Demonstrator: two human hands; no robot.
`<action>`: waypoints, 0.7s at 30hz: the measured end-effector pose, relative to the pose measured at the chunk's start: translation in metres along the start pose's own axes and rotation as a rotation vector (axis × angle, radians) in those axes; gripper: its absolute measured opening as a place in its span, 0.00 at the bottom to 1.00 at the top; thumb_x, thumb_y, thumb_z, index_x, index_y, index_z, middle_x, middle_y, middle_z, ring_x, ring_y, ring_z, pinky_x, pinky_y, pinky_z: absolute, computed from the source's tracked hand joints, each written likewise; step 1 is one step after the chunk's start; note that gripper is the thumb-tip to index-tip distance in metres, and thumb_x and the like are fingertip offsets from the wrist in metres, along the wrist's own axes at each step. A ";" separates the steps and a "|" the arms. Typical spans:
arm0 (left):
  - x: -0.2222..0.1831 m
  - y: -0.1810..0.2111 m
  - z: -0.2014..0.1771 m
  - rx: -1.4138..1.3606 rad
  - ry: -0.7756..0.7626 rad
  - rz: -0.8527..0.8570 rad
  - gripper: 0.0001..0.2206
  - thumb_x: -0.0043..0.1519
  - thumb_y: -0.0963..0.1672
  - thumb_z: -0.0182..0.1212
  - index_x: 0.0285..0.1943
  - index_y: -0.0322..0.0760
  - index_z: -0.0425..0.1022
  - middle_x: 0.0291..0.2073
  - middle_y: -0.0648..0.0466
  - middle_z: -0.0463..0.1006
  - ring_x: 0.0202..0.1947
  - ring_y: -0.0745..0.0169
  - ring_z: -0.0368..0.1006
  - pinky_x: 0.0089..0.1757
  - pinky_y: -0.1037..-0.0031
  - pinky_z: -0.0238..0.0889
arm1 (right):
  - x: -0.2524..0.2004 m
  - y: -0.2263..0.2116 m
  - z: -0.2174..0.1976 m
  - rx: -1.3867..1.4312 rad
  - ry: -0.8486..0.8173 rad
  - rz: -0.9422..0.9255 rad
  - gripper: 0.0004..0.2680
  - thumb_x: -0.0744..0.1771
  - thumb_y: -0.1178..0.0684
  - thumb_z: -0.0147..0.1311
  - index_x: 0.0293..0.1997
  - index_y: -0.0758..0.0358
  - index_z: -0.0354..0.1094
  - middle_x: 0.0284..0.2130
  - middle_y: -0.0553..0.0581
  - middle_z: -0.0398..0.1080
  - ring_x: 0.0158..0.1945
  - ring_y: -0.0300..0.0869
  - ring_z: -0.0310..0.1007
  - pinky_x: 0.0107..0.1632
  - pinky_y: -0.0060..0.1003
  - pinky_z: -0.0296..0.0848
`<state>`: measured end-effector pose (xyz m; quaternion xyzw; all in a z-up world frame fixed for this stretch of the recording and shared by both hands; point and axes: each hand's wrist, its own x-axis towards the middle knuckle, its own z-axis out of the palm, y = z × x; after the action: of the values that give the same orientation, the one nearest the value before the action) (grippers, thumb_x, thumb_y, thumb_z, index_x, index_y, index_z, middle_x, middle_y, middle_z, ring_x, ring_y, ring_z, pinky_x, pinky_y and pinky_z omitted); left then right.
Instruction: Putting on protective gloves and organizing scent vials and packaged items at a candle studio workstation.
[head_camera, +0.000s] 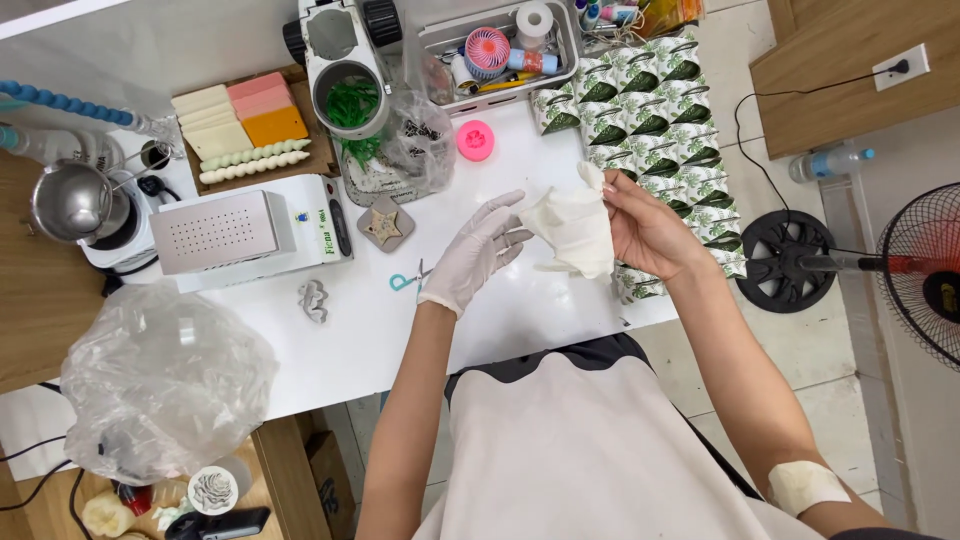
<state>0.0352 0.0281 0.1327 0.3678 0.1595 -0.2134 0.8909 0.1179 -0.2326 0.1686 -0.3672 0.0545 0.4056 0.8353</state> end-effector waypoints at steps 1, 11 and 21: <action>0.004 -0.002 -0.003 0.005 -0.003 -0.002 0.21 0.69 0.50 0.53 0.70 0.42 0.65 0.50 0.57 0.76 0.52 0.67 0.74 0.51 0.76 0.66 | -0.001 0.000 -0.003 0.002 0.001 -0.005 0.07 0.74 0.57 0.41 0.58 0.62 0.57 0.50 0.55 0.71 0.51 0.39 0.76 0.54 0.38 0.77; 0.018 0.104 0.043 0.436 0.204 0.254 0.10 0.64 0.45 0.63 0.49 0.35 0.83 0.38 0.60 0.81 0.35 0.75 0.69 0.41 0.80 0.63 | -0.007 -0.015 0.003 -0.234 0.023 -0.102 0.04 0.73 0.54 0.42 0.52 0.59 0.59 0.47 0.54 0.71 0.51 0.40 0.76 0.56 0.46 0.76; -0.004 0.217 0.171 1.143 0.232 0.568 0.17 0.60 0.51 0.67 0.47 0.35 0.77 0.34 0.63 0.81 0.28 0.73 0.77 0.24 0.73 0.70 | 0.003 -0.039 0.035 -0.310 0.032 -0.249 0.02 0.73 0.56 0.42 0.48 0.60 0.58 0.48 0.60 0.73 0.50 0.46 0.78 0.58 0.43 0.78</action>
<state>0.1612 0.0440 0.3783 0.8327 0.0123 0.0206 0.5533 0.1407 -0.2237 0.2149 -0.5017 -0.0410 0.2968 0.8115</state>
